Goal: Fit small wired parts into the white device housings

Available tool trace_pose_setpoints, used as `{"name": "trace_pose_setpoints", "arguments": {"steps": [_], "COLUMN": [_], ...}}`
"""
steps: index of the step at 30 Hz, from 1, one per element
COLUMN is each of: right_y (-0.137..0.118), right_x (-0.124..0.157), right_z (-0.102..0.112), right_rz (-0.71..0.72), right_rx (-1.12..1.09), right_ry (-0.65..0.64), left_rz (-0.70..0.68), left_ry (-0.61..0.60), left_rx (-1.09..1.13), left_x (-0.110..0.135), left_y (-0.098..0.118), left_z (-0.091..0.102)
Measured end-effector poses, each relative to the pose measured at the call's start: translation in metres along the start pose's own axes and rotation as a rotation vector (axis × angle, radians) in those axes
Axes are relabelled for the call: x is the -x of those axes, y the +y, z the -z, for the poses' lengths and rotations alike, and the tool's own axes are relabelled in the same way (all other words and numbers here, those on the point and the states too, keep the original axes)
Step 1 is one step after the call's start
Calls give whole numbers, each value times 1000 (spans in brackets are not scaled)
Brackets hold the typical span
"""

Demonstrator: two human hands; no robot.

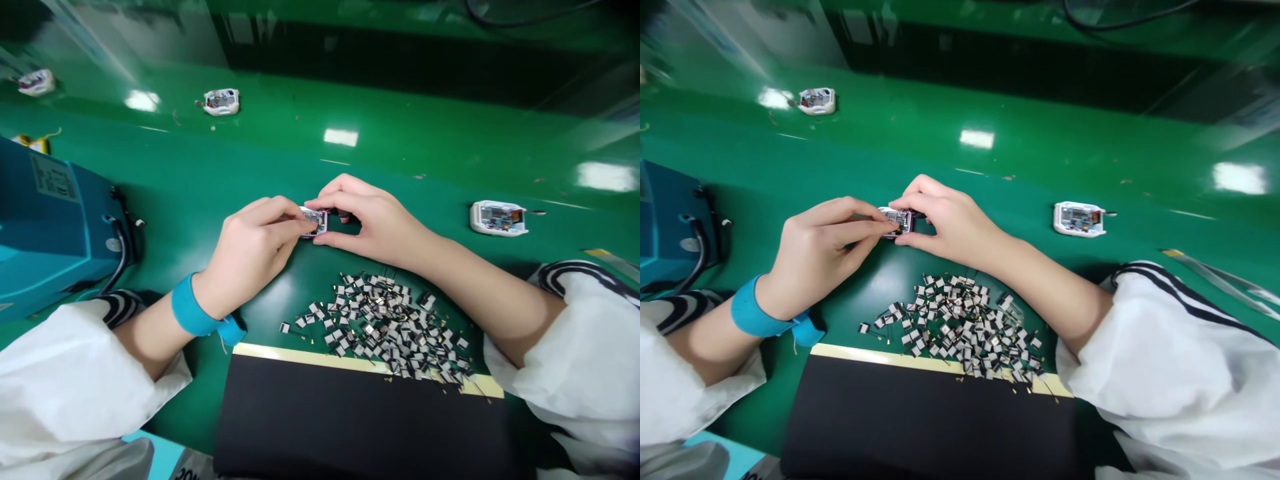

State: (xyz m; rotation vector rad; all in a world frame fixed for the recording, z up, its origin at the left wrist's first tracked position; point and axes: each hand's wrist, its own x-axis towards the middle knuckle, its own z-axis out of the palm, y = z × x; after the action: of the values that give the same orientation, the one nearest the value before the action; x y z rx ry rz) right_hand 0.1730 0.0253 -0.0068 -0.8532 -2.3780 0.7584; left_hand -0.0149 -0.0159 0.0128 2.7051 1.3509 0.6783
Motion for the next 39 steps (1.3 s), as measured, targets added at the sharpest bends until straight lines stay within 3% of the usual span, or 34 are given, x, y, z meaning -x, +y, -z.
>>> {"name": "trace_pose_setpoints", "arguments": {"steps": [17,39], "right_y": [1,3], "right_x": [2,2], "right_z": [1,1], "right_rz": [83,79], "right_rx": [59,58], "right_ry": [20,14], "left_rz": [-12,-15], "left_ry": [-50,-39], "left_rx": [-22,-8], "left_x": [-2,-3], "left_y": [1,2], "left_z": [2,2]}}
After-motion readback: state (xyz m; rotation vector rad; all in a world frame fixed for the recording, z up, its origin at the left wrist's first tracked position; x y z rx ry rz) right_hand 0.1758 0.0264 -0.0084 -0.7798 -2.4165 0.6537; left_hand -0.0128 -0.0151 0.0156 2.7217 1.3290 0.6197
